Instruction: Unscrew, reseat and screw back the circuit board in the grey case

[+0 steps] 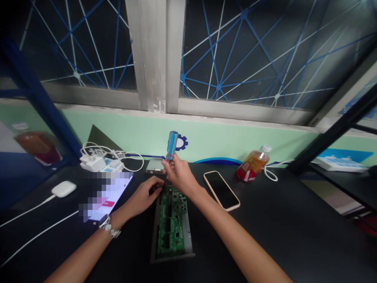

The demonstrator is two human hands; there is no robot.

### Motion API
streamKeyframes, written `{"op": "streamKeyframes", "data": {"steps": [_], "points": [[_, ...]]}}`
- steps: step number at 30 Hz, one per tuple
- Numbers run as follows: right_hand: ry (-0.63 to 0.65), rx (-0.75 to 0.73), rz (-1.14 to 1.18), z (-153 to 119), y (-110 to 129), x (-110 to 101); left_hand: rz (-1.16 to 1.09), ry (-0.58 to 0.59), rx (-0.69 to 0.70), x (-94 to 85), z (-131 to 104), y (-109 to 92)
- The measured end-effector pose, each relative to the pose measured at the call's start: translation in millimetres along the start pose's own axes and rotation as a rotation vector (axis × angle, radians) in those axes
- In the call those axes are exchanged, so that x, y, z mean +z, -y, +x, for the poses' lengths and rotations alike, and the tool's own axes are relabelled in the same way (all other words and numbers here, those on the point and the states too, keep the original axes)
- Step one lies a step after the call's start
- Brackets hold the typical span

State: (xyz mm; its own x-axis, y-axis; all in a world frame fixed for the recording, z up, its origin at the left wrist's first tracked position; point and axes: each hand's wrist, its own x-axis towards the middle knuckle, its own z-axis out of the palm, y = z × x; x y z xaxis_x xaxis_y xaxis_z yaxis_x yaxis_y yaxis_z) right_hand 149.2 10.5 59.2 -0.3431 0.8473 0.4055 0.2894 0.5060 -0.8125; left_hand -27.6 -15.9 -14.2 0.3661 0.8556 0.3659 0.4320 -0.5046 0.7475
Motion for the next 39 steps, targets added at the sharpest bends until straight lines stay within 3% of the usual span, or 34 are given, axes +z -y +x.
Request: {"op": "streamKeyframes", "data": {"steps": [8, 14, 17, 27, 30, 36, 39], "points": [[0.016, -0.022, -0.046, -2, 5, 0, 0.029, -0.033, 0.031, 1.9, -1, -2], [0.011, 0.056, 0.056, -1, -3, 4, -0.087, -0.214, -0.015, 10.1, 9, -15], [0.017, 0.102, 0.120, 1, -5, 2, -0.159, -0.251, -0.054, 14.5, 14, -18], [0.345, 0.148, 0.234, 1, 10, -24, -0.181, -0.107, -0.024, 6.5, 11, -17], [0.295, 0.117, 0.188, 1, 6, -23, -0.224, -0.109, -0.013, 7.1, 12, -22], [0.106, 0.084, 0.040, 1, 0, -12, -0.193, -0.314, -0.059, 13.3, 16, -24], [0.022, 0.090, -0.044, 1, -1, -8, -0.185, -0.346, -0.071, 15.1, 16, -20]]}}
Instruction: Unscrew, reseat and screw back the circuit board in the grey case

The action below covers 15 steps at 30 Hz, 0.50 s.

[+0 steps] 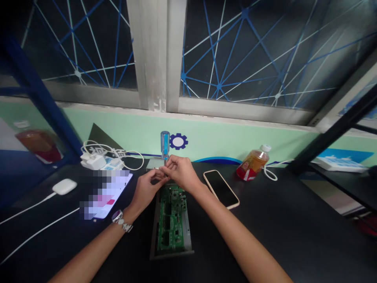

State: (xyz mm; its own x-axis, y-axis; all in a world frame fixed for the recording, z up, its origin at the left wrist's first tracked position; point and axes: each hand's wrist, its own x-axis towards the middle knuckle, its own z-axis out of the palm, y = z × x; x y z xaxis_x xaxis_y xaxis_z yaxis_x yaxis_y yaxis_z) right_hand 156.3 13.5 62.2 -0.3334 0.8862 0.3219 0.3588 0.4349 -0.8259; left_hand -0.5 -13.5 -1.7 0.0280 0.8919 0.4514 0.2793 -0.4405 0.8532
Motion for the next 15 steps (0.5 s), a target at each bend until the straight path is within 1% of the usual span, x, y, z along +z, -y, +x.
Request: {"op": "streamKeyframes", "data": {"steps": [2, 4, 6, 9, 11, 13, 15], "points": [[-0.042, -0.003, -0.036, 0, 0, 1, -0.021, 0.030, -0.010, -1.1, 0, 2], [-0.027, -0.007, -0.060, 0, 2, -1, -0.044, 0.087, -0.017, -3.2, 0, 2], [0.059, 0.008, -0.022, 0, 4, -5, -0.057, 0.143, -0.015, -5.6, 0, 1], [0.240, 0.056, 0.168, -1, 7, -12, -0.043, 0.189, 0.007, -8.2, 0, -2], [0.297, 0.067, 0.252, -2, 7, -15, -0.023, 0.201, 0.029, -8.5, 0, -3], [0.290, 0.061, 0.249, -1, 6, -15, -0.024, 0.211, 0.047, -7.8, -1, -5], [0.234, 0.046, 0.200, -1, 4, -13, -0.042, 0.204, 0.053, -6.0, -1, -7]]}}
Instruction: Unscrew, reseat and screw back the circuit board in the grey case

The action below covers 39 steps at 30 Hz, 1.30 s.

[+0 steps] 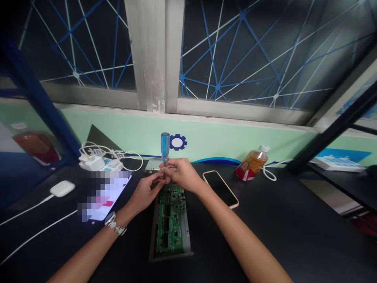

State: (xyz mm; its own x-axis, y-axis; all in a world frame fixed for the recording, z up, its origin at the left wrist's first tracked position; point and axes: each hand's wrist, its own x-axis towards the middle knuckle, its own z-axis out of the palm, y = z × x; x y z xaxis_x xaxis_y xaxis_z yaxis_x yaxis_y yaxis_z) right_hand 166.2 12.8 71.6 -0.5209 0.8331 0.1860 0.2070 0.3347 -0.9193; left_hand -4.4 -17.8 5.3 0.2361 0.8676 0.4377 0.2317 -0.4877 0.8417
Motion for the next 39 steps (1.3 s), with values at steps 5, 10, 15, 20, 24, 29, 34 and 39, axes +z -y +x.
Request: {"op": "streamKeyframes", "data": {"steps": [5, 10, 15, 20, 24, 29, 34, 39], "points": [[-0.187, -0.023, -0.140, 4, -6, 10, 0.057, -0.168, -0.039, 5.6, 1, 1], [-0.290, -0.032, -0.323, 4, -4, 13, -0.036, -0.127, -0.087, 3.9, 0, 8], [0.048, -0.002, -0.165, -2, 9, -1, -0.026, -0.007, -0.065, -4.4, 0, 5], [0.074, 0.002, -0.043, -3, 8, -5, 0.053, 0.055, -0.013, -6.5, 1, 2], [-0.032, -0.036, -0.143, 0, 1, -2, 0.019, 0.009, -0.010, -1.0, 1, 1], [-0.243, -0.036, -0.336, 3, -8, 8, 0.069, -0.216, -0.055, 5.8, 1, 3], [-0.280, -0.035, -0.333, 4, -6, 12, 0.025, -0.193, -0.084, 1.9, 0, 5], [0.018, -0.054, -0.083, 2, 3, 2, -0.014, -0.071, -0.056, -5.8, 0, -2]]}}
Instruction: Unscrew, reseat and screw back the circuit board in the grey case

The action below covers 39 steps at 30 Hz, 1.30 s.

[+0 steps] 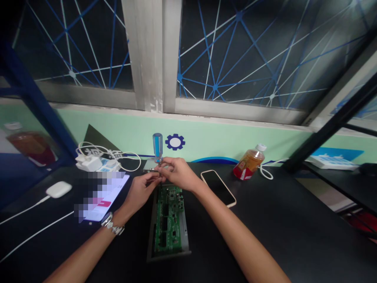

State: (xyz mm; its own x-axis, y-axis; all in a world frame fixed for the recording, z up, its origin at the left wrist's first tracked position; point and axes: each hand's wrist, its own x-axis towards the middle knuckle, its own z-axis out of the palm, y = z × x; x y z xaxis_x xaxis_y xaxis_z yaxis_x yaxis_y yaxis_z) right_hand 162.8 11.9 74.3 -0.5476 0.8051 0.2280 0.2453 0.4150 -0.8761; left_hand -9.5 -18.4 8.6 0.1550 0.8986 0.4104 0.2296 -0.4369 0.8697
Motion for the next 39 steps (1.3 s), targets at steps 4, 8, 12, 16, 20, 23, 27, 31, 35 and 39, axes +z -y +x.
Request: {"op": "streamKeyframes", "data": {"steps": [4, 8, 12, 16, 20, 23, 27, 31, 35, 39], "points": [[-0.022, 0.008, 0.027, 0, 0, -1, -0.001, 0.058, 0.028, -2.6, 2, -1], [-0.163, 0.012, -0.114, 0, -2, 3, -0.012, 0.082, 0.026, -1.0, 2, 3], [-0.274, -0.031, -0.220, 1, -4, 7, 0.010, 0.007, 0.012, 4.8, 2, 5], [-0.359, -0.051, -0.269, 2, -8, 11, 0.062, -0.061, -0.011, 8.8, 1, 7], [-0.362, -0.021, -0.299, 3, -6, 11, 0.062, -0.037, -0.001, 6.8, 0, 8], [-0.221, -0.031, -0.271, 1, 1, 6, 0.098, -0.027, 0.021, 3.8, -1, 5], [-0.142, -0.055, -0.268, -2, 8, 2, 0.118, 0.012, 0.024, 2.0, -1, -1], [-0.259, -0.045, -0.211, -1, 4, 8, 0.122, 0.042, 0.036, 2.0, 0, -4], [-0.288, -0.003, -0.156, 0, 3, 10, 0.115, 0.061, 0.027, 1.7, 0, -4], [-0.180, -0.009, -0.104, -1, 11, 1, 0.092, 0.077, 0.031, 1.3, 0, -3]]}}
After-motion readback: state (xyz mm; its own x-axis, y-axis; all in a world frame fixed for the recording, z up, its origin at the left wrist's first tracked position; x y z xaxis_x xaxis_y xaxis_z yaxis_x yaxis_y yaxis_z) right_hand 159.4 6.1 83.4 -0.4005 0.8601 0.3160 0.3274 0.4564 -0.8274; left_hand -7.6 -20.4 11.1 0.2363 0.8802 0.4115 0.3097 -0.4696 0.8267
